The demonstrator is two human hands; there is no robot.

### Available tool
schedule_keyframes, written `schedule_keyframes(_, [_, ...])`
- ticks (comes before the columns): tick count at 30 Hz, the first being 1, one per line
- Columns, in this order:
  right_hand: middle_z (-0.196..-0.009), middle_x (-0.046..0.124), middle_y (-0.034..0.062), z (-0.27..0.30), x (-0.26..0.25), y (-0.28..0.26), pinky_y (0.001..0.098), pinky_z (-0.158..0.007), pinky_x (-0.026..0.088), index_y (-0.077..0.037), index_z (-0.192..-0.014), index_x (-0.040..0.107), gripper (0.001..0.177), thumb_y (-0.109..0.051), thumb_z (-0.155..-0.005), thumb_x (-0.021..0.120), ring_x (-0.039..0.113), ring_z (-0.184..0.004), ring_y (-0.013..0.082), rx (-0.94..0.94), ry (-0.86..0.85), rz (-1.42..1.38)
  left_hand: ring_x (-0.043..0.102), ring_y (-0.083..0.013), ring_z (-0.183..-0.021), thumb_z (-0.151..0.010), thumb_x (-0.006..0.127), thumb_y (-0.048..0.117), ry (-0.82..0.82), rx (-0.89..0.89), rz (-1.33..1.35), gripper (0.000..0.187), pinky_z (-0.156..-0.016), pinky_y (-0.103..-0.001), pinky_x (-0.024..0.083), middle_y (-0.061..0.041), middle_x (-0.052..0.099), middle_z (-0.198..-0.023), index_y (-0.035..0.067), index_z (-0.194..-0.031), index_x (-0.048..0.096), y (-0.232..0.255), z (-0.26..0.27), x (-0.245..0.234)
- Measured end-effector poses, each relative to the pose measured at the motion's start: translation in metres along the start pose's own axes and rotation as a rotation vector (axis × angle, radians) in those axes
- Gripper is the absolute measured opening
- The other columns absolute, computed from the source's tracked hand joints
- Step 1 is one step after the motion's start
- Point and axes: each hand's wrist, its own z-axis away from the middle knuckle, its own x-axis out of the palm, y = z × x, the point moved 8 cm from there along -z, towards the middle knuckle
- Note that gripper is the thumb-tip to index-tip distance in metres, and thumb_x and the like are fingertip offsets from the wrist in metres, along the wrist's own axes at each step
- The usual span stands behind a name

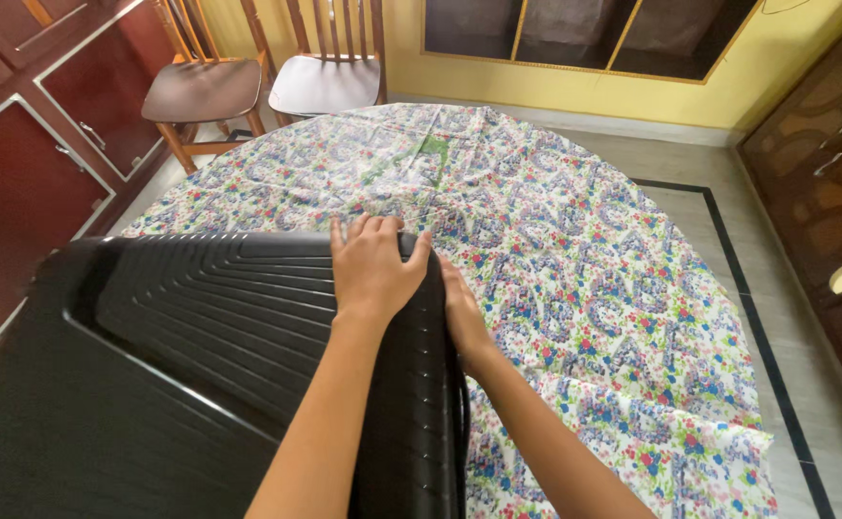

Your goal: The person packs folded clothes into a suitcase, closes and secures it, then opens it again to remove a shirt and trousers, placing them into a wooden wardrobe.

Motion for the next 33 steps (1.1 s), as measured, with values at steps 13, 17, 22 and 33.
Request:
schedule_keyframes(13, [-0.152,0.051,0.019,0.119,0.04,-0.073,0.0362,-0.113,0.038,-0.007,-0.159,0.031,0.092,-0.058,-0.088,0.062,0.051,-0.14,0.0289,-0.049,0.203,0.546,0.02,-0.0283,-0.153,-0.098,0.037,0.064,-0.09,0.216,-0.036,0.076,-0.123,-0.049,0.008,-0.011,0.027,-0.166,0.016,-0.157,0.037,-0.05,0.07,-0.045])
schedule_keyframes(17, [-0.155,0.046,0.0227,0.146,0.049,-0.081,0.0397,-0.114,0.038,-0.006,-0.16,0.028,0.096,-0.063,-0.09,0.059,0.049,-0.141,0.0343,-0.109,0.28,0.778,0.021,-0.0278,-0.153,-0.098,0.037,0.064,-0.112,0.26,-0.055,0.075,-0.123,-0.05,0.009,-0.01,0.026,-0.166,0.018,-0.158,0.036,-0.076,0.103,-0.075])
schedule_keyframes(22, [-0.155,0.047,0.0212,0.17,0.054,-0.081,0.0427,-0.112,0.039,-0.015,-0.161,0.027,0.093,-0.066,-0.089,0.054,0.05,-0.138,0.0373,-0.049,0.342,0.898,0.02,-0.0264,-0.154,-0.098,0.037,0.066,-0.125,0.251,-0.064,0.076,-0.124,-0.048,0.01,-0.009,0.026,-0.166,0.019,-0.158,0.036,-0.118,0.132,-0.109])
schedule_keyframes(33, [-0.136,0.065,0.0181,0.193,0.052,-0.081,0.0393,-0.101,0.051,-0.009,-0.152,0.046,0.096,-0.067,-0.079,0.067,0.066,-0.121,0.0298,0.062,0.32,0.583,0.017,-0.0284,-0.155,-0.093,0.036,0.078,-0.012,-0.122,-0.17,0.093,-0.122,-0.054,0.009,-0.012,0.022,-0.168,0.013,-0.16,0.032,-0.266,0.175,-0.178])
